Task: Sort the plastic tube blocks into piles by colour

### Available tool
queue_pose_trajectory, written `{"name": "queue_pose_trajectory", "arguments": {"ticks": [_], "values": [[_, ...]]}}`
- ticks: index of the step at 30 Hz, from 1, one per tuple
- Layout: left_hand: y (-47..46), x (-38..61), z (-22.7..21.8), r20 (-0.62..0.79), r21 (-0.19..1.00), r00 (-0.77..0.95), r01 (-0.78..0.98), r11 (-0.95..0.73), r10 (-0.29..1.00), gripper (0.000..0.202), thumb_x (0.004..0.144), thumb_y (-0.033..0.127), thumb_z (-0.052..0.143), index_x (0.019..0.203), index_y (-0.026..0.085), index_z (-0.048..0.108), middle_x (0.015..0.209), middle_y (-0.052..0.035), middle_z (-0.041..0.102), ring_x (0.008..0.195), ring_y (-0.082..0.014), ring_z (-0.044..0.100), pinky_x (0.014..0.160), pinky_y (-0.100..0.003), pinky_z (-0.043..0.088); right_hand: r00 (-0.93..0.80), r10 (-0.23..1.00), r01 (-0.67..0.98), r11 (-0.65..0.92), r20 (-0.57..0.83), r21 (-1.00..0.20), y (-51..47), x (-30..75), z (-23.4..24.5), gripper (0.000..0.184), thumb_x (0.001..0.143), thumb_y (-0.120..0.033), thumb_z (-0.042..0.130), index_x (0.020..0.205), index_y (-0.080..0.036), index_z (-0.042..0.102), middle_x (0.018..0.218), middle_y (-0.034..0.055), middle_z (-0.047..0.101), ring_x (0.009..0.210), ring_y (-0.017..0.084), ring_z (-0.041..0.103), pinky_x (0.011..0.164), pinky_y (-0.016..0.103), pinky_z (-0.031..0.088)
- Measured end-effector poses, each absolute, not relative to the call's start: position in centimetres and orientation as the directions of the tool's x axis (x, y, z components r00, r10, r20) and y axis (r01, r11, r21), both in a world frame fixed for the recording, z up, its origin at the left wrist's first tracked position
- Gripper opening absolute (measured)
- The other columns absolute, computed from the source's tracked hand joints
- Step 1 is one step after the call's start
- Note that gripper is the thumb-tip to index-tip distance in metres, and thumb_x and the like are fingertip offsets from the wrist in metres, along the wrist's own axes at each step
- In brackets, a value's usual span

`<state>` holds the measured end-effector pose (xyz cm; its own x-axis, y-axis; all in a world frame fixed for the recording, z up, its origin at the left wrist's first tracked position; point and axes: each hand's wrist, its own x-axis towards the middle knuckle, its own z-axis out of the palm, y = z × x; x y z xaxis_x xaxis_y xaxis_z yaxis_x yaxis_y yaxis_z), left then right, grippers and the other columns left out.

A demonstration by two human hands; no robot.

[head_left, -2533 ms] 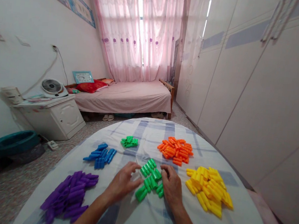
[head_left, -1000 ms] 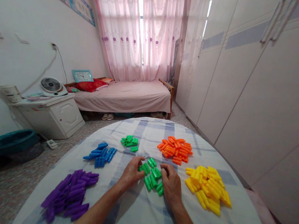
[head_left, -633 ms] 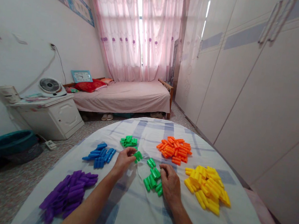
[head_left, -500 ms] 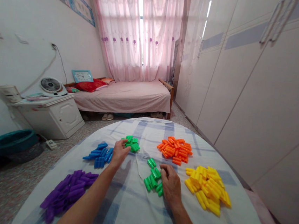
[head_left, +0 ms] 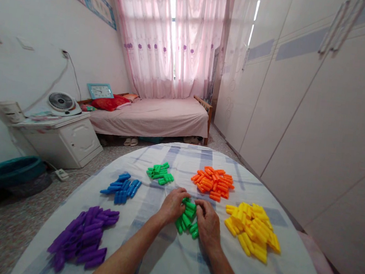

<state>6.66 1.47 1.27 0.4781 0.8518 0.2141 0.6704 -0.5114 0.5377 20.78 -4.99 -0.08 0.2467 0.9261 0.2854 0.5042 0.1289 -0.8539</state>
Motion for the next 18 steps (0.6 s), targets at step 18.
{"name": "queue_pose_trajectory", "arguments": {"ticks": [18], "values": [[3.4,0.7,4.3,0.353,0.622,0.141,0.703,-0.344,0.925,0.032,0.071,0.014,0.058,0.102,0.016,0.063,0.110,-0.0102,0.059,0.106,-0.0239,0.055,0.094,-0.041,0.044,0.275,0.920,0.503,0.110,0.279,-0.857,-5.0,20.7,0.0,0.031,0.086,-0.032,0.037,0.095,-0.021,0.064,0.097,0.0041,0.066,0.091,0.018,0.060,0.082,0.029,0.043]]}}
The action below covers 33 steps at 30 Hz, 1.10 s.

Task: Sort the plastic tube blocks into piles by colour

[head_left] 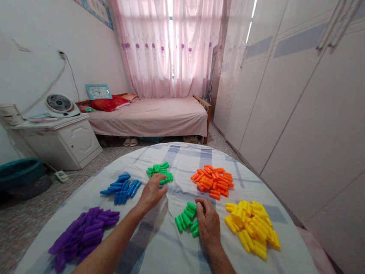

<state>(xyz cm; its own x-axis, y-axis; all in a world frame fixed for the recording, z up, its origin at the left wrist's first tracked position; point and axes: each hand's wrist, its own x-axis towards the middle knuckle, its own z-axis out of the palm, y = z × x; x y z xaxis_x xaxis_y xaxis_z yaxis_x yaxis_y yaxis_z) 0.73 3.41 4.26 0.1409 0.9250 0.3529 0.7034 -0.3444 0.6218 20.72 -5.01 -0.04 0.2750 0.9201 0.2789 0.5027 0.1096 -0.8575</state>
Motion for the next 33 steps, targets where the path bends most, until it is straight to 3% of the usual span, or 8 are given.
{"name": "queue_pose_trajectory", "arguments": {"ticks": [2,4,10,16,21,27,29,33], "values": [[1.5,2.1,3.3,0.205,0.719,0.313,0.596,-0.359,0.928,0.028,0.072,0.019,0.059,0.100,0.017,0.065,0.105,-0.0076,0.063,0.095,-0.0205,0.059,0.083,-0.034,0.049,0.274,0.919,0.491,0.119,0.283,-0.863,-5.0,20.7,-0.1,0.033,0.087,-0.035,0.035,0.095,-0.021,0.064,0.097,0.0043,0.066,0.091,0.018,0.060,0.083,0.029,0.043],[-0.2,3.6,2.3,0.177,0.748,0.415,0.533,-0.396,0.892,0.029,0.071,0.020,0.061,0.099,0.019,0.066,0.102,-0.0061,0.064,0.093,-0.0194,0.060,0.083,-0.032,0.049,0.278,0.919,0.478,0.122,0.281,-0.870,-4.9,20.7,-0.1,0.035,0.088,-0.037,0.034,0.095,-0.021,0.064,0.098,0.0044,0.066,0.092,0.017,0.060,0.085,0.029,0.043],[-1.3,6.2,1.4,0.184,0.736,0.415,0.543,-0.405,0.891,0.044,0.066,0.016,0.062,0.110,0.020,0.062,0.104,-0.0056,0.064,0.091,-0.0184,0.058,0.083,-0.031,0.046,0.268,0.923,0.460,0.130,0.276,-0.879,-4.9,20.8,-0.2,0.037,0.091,-0.038,0.031,0.093,-0.022,0.064,0.097,0.0034,0.066,0.093,0.016,0.060,0.084,0.027,0.042],[-1.2,6.2,1.4,0.067,0.832,0.390,0.486,-0.267,0.919,0.010,0.069,0.021,0.061,0.076,0.015,0.062,0.064,0.0021,0.057,0.059,-0.0111,0.053,0.054,-0.021,0.040,0.268,0.928,0.434,0.124,0.259,-0.892,-4.8,20.8,-0.4,0.039,0.091,-0.040,0.029,0.095,-0.021,0.064,0.098,0.0047,0.066,0.091,0.017,0.061,0.081,0.026,0.044],[1.3,3.6,3.0,0.104,0.923,0.164,0.351,-0.157,0.981,0.023,0.066,0.034,0.065,0.075,0.013,0.061,0.063,0.0015,0.058,0.055,-0.0115,0.054,0.053,-0.023,0.042,0.275,0.933,0.416,0.100,0.230,-0.904,-4.9,20.7,-0.1,0.039,0.091,-0.041,0.029,0.096,-0.021,0.063,0.100,0.0042,0.066,0.089,0.016,0.061,0.078,0.025,0.044],[4.9,0.0,4.7,0.129,0.933,-0.256,0.358,-0.030,0.958,0.047,0.069,0.026,0.058,0.113,0.010,0.054,0.101,-0.0099,0.062,0.073,-0.0146,0.060,0.062,-0.026,0.048,0.279,0.928,0.423,0.112,0.247,-0.899,-4.9,20.8,-0.3,0.038,0.090,-0.041,0.031,0.095,-0.021,0.064,0.096,0.0039,0.066,0.086,0.016,0.062,0.077,0.025,0.045],[3.5,0.0,4.6,0.089,0.905,-0.164,0.426,-0.011,0.982,0.045,0.069,0.026,0.059,0.111,0.009,0.056,0.099,-0.0104,0.063,0.074,-0.0162,0.061,0.062,-0.027,0.049,0.275,0.929,0.422,0.113,0.246,-0.900,-4.9,20.8,-0.4,0.039,0.091,-0.041,0.030,0.095,-0.021,0.063,0.097,0.0039,0.066,0.087,0.016,0.061,0.078,0.025,0.044],[-1.9,0.9,4.2,0.010,0.855,0.386,0.475,-0.208,0.923,0.042,0.069,0.029,0.064,0.109,0.018,0.062,0.113,-0.0083,0.060,0.096,-0.0196,0.059,0.077,-0.029,0.050,0.265,0.934,0.416,0.116,0.242,-0.902,-4.9,20.7,-0.5,0.040,0.091,-0.042,0.029,0.097,-0.021,0.062,0.099,0.0043,0.065,0.090,0.016,0.060,0.080,0.026,0.043]]}}
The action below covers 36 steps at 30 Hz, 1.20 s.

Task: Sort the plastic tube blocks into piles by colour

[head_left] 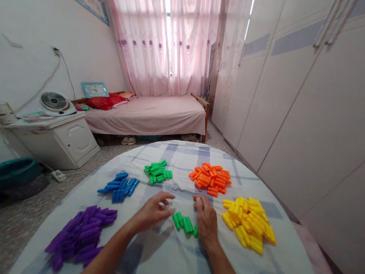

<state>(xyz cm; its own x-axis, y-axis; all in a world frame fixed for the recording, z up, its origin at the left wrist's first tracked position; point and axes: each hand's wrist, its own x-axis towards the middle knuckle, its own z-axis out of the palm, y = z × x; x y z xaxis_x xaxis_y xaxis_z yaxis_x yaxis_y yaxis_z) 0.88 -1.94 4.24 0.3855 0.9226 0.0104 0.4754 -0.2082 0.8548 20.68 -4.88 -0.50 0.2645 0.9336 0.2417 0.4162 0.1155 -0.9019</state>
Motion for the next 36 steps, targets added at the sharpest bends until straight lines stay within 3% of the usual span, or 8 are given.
{"name": "queue_pose_trajectory", "arguments": {"ticks": [4,9,14,20,25,28,31,36], "values": [[-5.4,2.0,4.2,0.008,0.782,0.611,0.489,-0.385,0.792,0.059,0.062,0.015,0.066,0.120,0.024,0.057,0.134,-0.0073,0.046,0.118,-0.0211,0.047,0.095,-0.030,0.042,0.259,0.937,0.443,0.101,0.236,-0.891,-4.8,20.7,-0.4,0.040,0.091,-0.042,0.029,0.097,-0.021,0.062,0.098,0.0044,0.064,0.092,0.017,0.059,0.080,0.027,0.043],[-5.3,3.4,3.3,0.111,0.630,0.541,0.610,-0.480,0.833,0.041,0.065,0.013,0.059,0.105,0.020,0.064,0.102,-0.0058,0.059,0.097,-0.0185,0.054,0.087,-0.029,0.043,0.253,0.938,0.443,0.104,0.235,-0.890,-4.9,20.8,-0.3,0.040,0.091,-0.041,0.028,0.097,-0.021,0.062,0.099,0.0046,0.064,0.092,0.018,0.059,0.081,0.028,0.042],[-5.0,3.0,2.8,0.164,0.620,0.483,0.627,-0.471,0.860,0.031,0.066,0.014,0.058,0.096,0.020,0.063,0.090,-0.0026,0.057,0.087,-0.0159,0.055,0.077,-0.025,0.045,0.254,0.938,0.441,0.103,0.234,-0.892,-4.9,20.8,-0.3,0.041,0.091,-0.043,0.028,0.097,-0.021,0.062,0.098,0.0044,0.065,0.091,0.018,0.060,0.080,0.028,0.043],[-0.5,-0.4,3.3,0.321,0.627,0.209,0.684,-0.373,0.924,0.033,0.073,0.018,0.053,0.105,0.019,0.059,0.103,-0.0058,0.057,0.097,-0.0188,0.056,0.079,-0.030,0.049,0.263,0.935,0.440,0.103,0.238,-0.892,-4.8,20.7,-0.3,0.040,0.090,-0.043,0.030,0.095,-0.021,0.063,0.096,0.0036,0.065,0.087,0.017,0.061,0.078,0.027,0.044],[2.0,-1.2,3.7,0.496,0.560,0.002,0.763,-0.322,0.868,0.046,0.069,0.018,0.060,0.115,0.019,0.056,0.121,-0.0095,0.052,0.120,-0.0272,0.045,0.102,-0.046,0.037,0.269,0.935,0.429,0.097,0.230,-0.898,-4.9,20.7,-0.3,0.040,0.091,-0.043,0.029,0.096,-0.022,0.063,0.097,0.0032,0.065,0.089,0.016,0.061,0.080,0.028,0.044],[-0.5,0.5,3.5,0.351,0.617,0.220,0.676,-0.402,0.910,0.032,0.075,0.021,0.056,0.106,0.020,0.061,0.116,-0.0077,0.057,0.112,-0.0227,0.052,0.098,-0.041,0.042,0.268,0.936,0.418,0.102,0.229,-0.903,-4.9,20.7,-0.4,0.041,0.091,-0.043,0.028,0.096,-0.022,0.063,0.097,0.0028,0.065,0.089,0.016,0.061,0.080,0.028,0.045],[-4.1,2.9,3.5,0.194,0.662,0.481,0.579,-0.476,0.855,0.034,0.071,0.027,0.064,0.105,0.022,0.062,0.109,-0.0054,0.058,0.099,-0.0184,0.056,0.087,-0.030,0.046,0.274,0.931,0.422,0.111,0.243,-0.900,-4.9,20.8,-0.6,0.041,0.091,-0.043,0.027,0.095,-0.022,0.063,0.097,0.0031,0.065,0.089,0.017,0.061,0.080,0.029,0.045],[-7.0,5.3,3.4,0.104,0.575,0.529,0.659,-0.485,0.842,0.038,0.063,0.018,0.066,0.100,0.022,0.063,0.094,-0.0034,0.057,0.088,-0.0172,0.054,0.077,-0.026,0.044,0.282,0.928,0.410,0.113,0.243,-0.905,-4.8,20.8,-0.7,0.042,0.091,-0.044,0.028,0.094,-0.022,0.063,0.097,0.0036,0.066,0.088,0.017,0.062,0.079,0.029,0.046]]}}
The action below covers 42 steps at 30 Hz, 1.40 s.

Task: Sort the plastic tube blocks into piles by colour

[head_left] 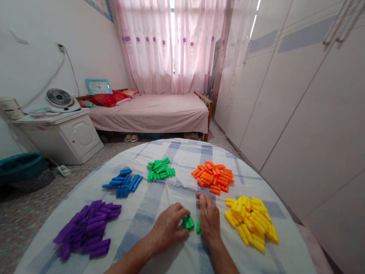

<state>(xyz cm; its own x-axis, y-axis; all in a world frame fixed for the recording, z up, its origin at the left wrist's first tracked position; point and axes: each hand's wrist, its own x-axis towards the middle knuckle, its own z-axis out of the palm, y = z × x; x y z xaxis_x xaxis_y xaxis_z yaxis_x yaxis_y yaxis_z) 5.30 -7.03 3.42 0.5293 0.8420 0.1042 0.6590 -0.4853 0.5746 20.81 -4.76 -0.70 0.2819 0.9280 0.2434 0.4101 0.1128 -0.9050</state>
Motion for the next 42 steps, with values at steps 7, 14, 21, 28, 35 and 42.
{"name": "queue_pose_trajectory", "arguments": {"ticks": [7,14,21,28,35,42], "values": [[-3.6,3.4,3.2,0.205,0.673,0.342,0.631,-0.386,0.917,0.034,0.067,0.015,0.058,0.101,0.019,0.060,0.089,-0.0016,0.054,0.072,-0.0115,0.054,0.069,-0.025,0.047,0.272,0.926,0.418,0.131,0.261,-0.899,-4.8,20.8,-0.5,0.042,0.090,-0.043,0.028,0.095,-0.022,0.064,0.096,0.0029,0.066,0.086,0.016,0.062,0.078,0.028,0.046],[2.1,0.6,4.6,0.402,0.687,-0.023,0.669,-0.285,0.915,0.040,0.071,0.019,0.058,0.111,0.017,0.056,0.105,-0.0076,0.055,0.083,-0.0163,0.056,0.072,-0.031,0.050,0.295,0.924,0.361,0.129,0.244,-0.924,-4.8,20.7,-0.4,0.040,0.090,-0.045,0.031,0.093,-0.022,0.064,0.096,0.0031,0.066,0.086,0.017,0.062,0.077,0.029,0.046],[-6.3,6.8,2.8,0.081,0.630,0.602,0.586,-0.509,0.794,0.037,0.066,0.030,0.068,0.101,0.022,0.061,0.095,-0.0017,0.057,0.082,-0.0145,0.056,0.072,-0.024,0.045,0.374,0.913,0.181,0.102,0.165,-0.978,-5.0,21.2,0.0,0.047,0.090,-0.051,0.024,0.100,-0.020,0.059,0.101,0.0050,0.063,0.083,0.016,0.060,0.071,0.028,0.047],[-7.1,9.4,2.5,0.058,0.448,0.509,0.755,-0.478,0.859,0.036,0.070,0.031,0.063,0.104,0.023,0.055,0.096,-0.0027,0.056,0.089,-0.0183,0.055,0.075,-0.027,0.043,0.420,0.896,0.101,0.113,0.145,-0.988,-5.0,21.5,0.0,0.051,0.087,-0.055,0.024,0.099,-0.018,0.058,0.104,0.0078,0.064,0.083,0.018,0.061,0.067,0.029,0.048],[-7.4,10.2,1.8,0.098,0.390,0.437,0.810,-0.438,0.894,0.018,0.074,0.022,0.052,0.092,0.021,0.055,0.092,-0.0038,0.055,0.083,-0.0179,0.056,0.071,-0.027,0.043,0.446,0.878,0.108,0.140,0.174,-0.984,-4.9,21.9,-0.6,0.052,0.087,-0.056,0.025,0.099,-0.019,0.061,0.102,0.0081,0.065,0.084,0.018,0.060,0.069,0.030,0.048],[-2.0,5.0,5.0,0.360,0.547,0.123,0.775,-0.316,0.925,0.036,0.075,0.016,0.049,0.111,0.018,0.054,0.103,-0.0065,0.056,0.095,-0.0189,0.057,0.083,-0.032,0.046,0.423,0.901,0.124,0.047,0.096,-0.991,-4.8,22.2,-0.9,0.060,0.085,-0.064,0.026,0.104,-0.018,0.061,0.089,0.0063,0.067,0.067,0.016,0.059,0.059,0.028,0.047]]}}
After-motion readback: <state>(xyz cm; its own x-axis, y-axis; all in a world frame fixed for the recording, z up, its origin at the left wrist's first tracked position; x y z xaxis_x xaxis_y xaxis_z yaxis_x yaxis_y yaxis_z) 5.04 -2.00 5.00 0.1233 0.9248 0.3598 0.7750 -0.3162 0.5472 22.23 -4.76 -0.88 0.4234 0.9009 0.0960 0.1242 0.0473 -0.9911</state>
